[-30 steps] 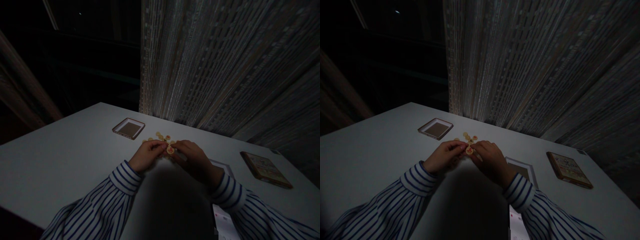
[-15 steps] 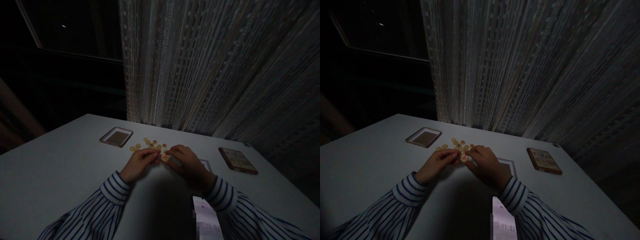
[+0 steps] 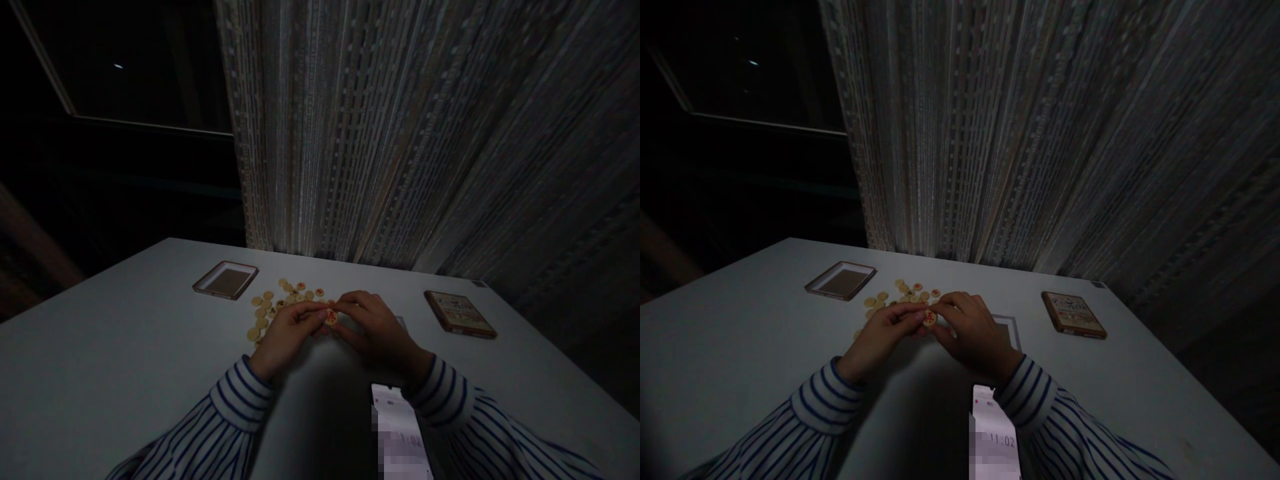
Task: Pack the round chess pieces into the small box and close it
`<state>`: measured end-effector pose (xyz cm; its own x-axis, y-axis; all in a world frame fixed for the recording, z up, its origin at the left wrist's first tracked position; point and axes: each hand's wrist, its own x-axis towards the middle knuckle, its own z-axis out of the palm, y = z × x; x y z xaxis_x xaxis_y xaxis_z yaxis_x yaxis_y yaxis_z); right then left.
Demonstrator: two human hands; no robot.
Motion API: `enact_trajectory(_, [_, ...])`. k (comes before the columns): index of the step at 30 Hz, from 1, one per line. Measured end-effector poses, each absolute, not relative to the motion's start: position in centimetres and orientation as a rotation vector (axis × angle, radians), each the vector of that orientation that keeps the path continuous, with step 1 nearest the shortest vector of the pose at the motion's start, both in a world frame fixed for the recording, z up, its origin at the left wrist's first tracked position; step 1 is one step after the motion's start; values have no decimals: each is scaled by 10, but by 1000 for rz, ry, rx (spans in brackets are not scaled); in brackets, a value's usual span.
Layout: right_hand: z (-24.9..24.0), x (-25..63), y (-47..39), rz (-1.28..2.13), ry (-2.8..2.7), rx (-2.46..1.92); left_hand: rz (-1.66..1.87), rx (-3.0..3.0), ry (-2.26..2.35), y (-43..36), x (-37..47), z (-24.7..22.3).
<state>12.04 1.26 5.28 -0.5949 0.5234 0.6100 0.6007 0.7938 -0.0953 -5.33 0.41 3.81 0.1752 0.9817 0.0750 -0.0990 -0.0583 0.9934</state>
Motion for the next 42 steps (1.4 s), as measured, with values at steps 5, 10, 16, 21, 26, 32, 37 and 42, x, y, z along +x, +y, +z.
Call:
enact_trajectory(5, [54,127,11,-119,-2290,-847,1214,1178,959,2,-41,42])
enact_trajectory(10, [53,138,10,-91,-2260,-866,1221,1128,933,2,-25,44])
enact_trajectory(16, [50,155,9,-47,-2267,-889,1198,1158,950,6,-8,41])
enact_trajectory(21, [51,172,7,-22,-2257,-943,1177,1168,934,12,9,37])
enact_trajectory(26, [48,189,5,-32,-2254,-991,1136,1271,920,15,20,29])
enact_trajectory(32, [44,196,8,-10,-2349,-978,1157,1291,916,14,25,21])
enact_trajectory(37, [49,194,13,-10,-2418,-987,1212,1262,980,16,26,15])
enact_trajectory(42, [55,191,18,-88,-2531,-1022,1247,1250,1039,18,26,10])
